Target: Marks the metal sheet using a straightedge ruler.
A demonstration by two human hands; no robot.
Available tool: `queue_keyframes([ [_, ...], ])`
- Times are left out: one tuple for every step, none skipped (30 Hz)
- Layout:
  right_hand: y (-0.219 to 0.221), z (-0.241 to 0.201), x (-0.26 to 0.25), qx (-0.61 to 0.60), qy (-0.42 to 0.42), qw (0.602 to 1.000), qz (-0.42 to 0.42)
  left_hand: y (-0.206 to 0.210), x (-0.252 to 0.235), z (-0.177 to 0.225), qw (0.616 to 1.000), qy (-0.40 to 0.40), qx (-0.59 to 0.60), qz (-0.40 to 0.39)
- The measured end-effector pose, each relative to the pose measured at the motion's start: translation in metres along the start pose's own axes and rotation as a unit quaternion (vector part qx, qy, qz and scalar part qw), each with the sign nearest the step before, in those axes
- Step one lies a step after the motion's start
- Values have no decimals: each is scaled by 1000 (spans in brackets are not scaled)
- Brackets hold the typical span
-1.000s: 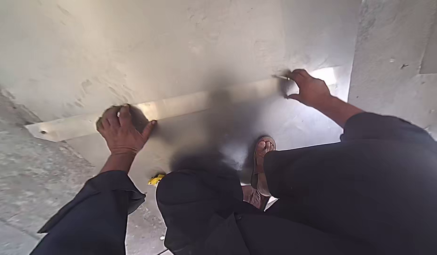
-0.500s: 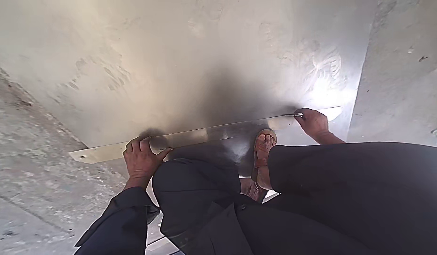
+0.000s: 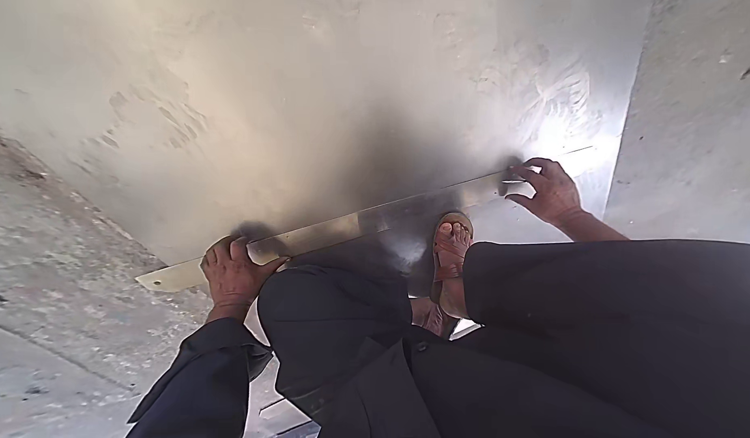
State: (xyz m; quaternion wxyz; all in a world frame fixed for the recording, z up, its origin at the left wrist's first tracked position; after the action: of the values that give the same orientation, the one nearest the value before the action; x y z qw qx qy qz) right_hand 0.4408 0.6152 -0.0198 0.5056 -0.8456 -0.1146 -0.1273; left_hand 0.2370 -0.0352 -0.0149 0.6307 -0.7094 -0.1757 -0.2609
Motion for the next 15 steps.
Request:
queue_keyframes([
  [4, -2, 0, 7, -14, 1000, -17, 0, 3, -4, 1000, -3, 16, -4],
  [7, -3, -1, 22, -25, 999, -32, 2, 6, -7, 1000, 0, 31, -6],
  [8, -3, -2, 37, -34, 998, -40, 3, 9, -10, 999, 1, 46, -10],
  [7, -4, -4, 46, -40, 997, -44, 3, 11, -11, 998, -3, 56, -14],
  [7, -3, -5, 50, -44, 997, -45, 2, 11, -11, 998, -5, 58, -16],
  [7, -4, -6, 52, -49, 996, -47, 1, 11, -12, 998, -8, 53, -18],
  [7, -4, -6, 54, -59, 996, -49, 0, 11, -13, 999, -6, 48, -17],
  [6, -4, -8, 58, -68, 995, -46, -1, 9, -11, 999, -6, 45, -16],
  [6, -4, -9, 61, -78, 994, -43, -2, 8, -10, 999, -5, 43, -14],
  [5, -5, -9, 64, -84, 994, -39, -3, 8, -9, 999, -3, 39, -12],
  [4, -5, -8, 64, -86, 994, -38, -3, 8, -8, 999, -2, 34, -12],
  [4, -5, -8, 62, -86, 994, -40, -2, 9, -8, 999, -3, 29, -16],
  [5, -5, -8, 61, -85, 994, -41, -2, 9, -8, 1000, -3, 23, -18],
  [5, -6, -9, 61, -83, 994, -46, -2, 9, -8, 1000, -2, 18, -19],
  [5, -7, -11, 61, -80, 994, -50, -2, 8, -8, 1000, 0, 15, -19],
])
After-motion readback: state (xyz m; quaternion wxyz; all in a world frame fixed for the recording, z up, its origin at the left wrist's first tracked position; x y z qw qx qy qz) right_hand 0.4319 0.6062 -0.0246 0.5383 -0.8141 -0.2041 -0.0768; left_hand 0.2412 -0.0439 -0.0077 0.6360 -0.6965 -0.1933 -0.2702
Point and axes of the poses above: each hand's wrist, its own x-axis away from the middle knuckle, its own y-axis out of the palm, z = x × y, the point moved 6 cm from there along -x, towards the middle knuckle, and after that the axes turned 9 degrees about -y, right-handed, at the moved point
